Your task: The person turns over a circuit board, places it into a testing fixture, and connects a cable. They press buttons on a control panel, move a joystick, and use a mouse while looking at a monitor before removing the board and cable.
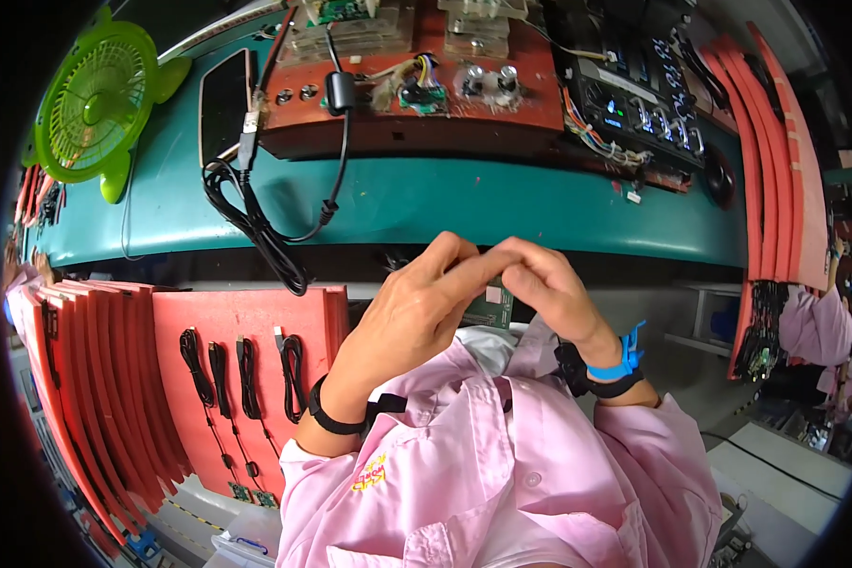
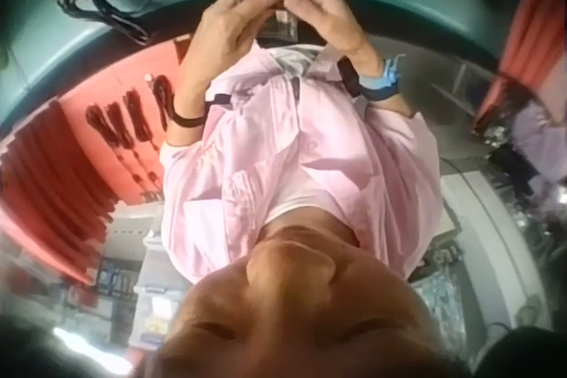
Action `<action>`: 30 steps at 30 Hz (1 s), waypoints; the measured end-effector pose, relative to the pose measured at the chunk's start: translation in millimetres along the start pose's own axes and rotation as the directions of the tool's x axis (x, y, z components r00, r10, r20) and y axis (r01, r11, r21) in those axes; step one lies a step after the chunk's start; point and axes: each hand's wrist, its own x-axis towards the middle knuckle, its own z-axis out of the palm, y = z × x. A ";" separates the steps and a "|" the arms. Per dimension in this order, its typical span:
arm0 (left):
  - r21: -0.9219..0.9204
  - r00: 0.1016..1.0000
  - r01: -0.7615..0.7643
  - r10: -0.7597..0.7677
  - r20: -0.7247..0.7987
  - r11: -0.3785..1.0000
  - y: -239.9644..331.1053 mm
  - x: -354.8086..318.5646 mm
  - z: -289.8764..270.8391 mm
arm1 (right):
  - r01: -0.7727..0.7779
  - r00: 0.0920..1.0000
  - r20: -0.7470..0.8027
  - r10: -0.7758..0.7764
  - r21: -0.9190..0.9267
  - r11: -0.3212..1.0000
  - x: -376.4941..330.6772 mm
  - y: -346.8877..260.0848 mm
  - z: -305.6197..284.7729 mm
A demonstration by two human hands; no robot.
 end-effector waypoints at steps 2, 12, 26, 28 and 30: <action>-0.148 0.997 0.021 -0.032 -0.072 0.989 -2.3 3.1 4.0 | -0.060 0.998 0.013 0.059 0.092 0.994 -0.7 4.0 -2.5; 0.342 0.993 0.056 -0.015 -0.121 0.938 8.3 -11.6 -1.3 | -0.159 0.983 0.039 0.179 0.673 0.722 -6.2 15.5 7.3; 0.253 0.972 -0.030 0.087 -0.218 0.967 -18.2 -20.8 15.4 | -0.157 0.987 0.033 0.157 0.414 0.897 -13.5 17.7 7.6; 0.256 0.970 -0.031 0.092 -0.227 0.966 -18.6 -20.6 16.9 | -0.135 0.991 0.032 0.133 0.399 0.907 -13.6 20.0 8.2; 0.275 0.966 -0.034 0.103 -0.239 0.961 -18.6 -20.0 18.2 | -0.119 0.992 -0.002 0.130 0.386 0.915 -13.4 22.1 9.7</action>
